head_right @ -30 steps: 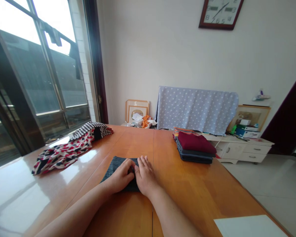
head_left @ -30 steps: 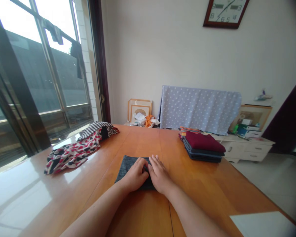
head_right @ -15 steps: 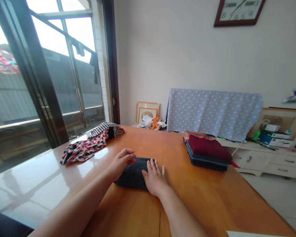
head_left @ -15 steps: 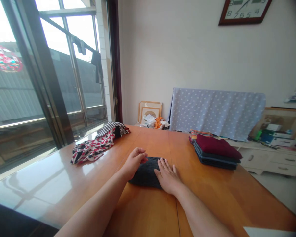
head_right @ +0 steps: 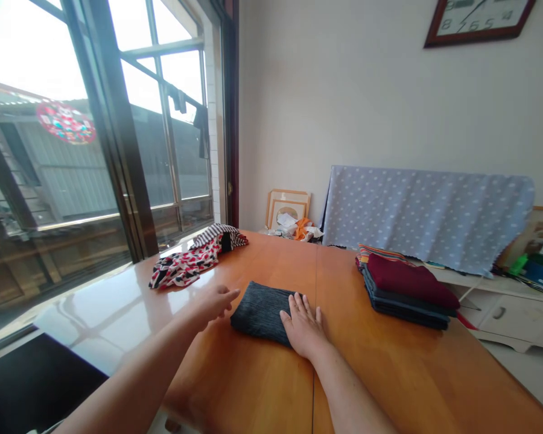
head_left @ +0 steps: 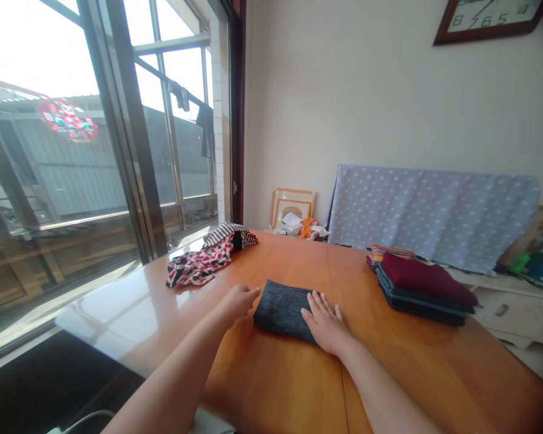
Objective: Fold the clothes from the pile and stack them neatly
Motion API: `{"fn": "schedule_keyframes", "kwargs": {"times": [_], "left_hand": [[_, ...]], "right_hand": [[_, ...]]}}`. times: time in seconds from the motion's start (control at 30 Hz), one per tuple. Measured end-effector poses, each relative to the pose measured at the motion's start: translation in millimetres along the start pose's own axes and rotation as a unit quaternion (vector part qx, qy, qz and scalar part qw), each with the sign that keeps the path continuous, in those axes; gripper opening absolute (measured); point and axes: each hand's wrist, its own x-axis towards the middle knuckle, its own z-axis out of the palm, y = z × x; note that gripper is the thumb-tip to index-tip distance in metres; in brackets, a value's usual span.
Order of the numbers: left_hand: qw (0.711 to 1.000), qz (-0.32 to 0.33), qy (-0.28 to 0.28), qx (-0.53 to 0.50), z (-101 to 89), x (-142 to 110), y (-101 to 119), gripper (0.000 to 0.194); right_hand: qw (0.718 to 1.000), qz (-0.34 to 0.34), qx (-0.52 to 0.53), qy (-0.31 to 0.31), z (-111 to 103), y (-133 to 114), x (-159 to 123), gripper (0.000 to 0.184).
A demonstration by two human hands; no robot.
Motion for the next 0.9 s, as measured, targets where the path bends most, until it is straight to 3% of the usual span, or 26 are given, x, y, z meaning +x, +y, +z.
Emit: {"fn": "schedule_keyframes", "kwargs": {"times": [0.17, 0.37, 0.53, 0.77, 0.9], "left_hand": [[0.994, -0.002, -0.075, 0.078, 3.0, -11, -11, 0.045], [0.987, 0.091, -0.127, -0.031, 6.0, -22, 3, 0.032], [0.973, 0.089, -0.188, -0.096, 2.9, -28, 6, 0.025], [0.982, 0.065, -0.161, -0.079, 6.0, -23, -15, 0.031], [0.991, 0.063, -0.121, -0.005, 8.4, -19, -16, 0.032]], "right_hand": [[1.000, 0.001, -0.004, 0.002, 0, 0, 0, 0.070], [1.000, -0.002, 0.000, 0.005, 0, 0, -1, 0.071], [1.000, 0.002, -0.003, 0.000, 0, 0, 0, 0.071], [1.000, 0.003, 0.008, 0.002, 0, 1, 0, 0.070], [1.000, 0.011, 0.021, -0.003, -1, -1, 0, 0.070]]}}
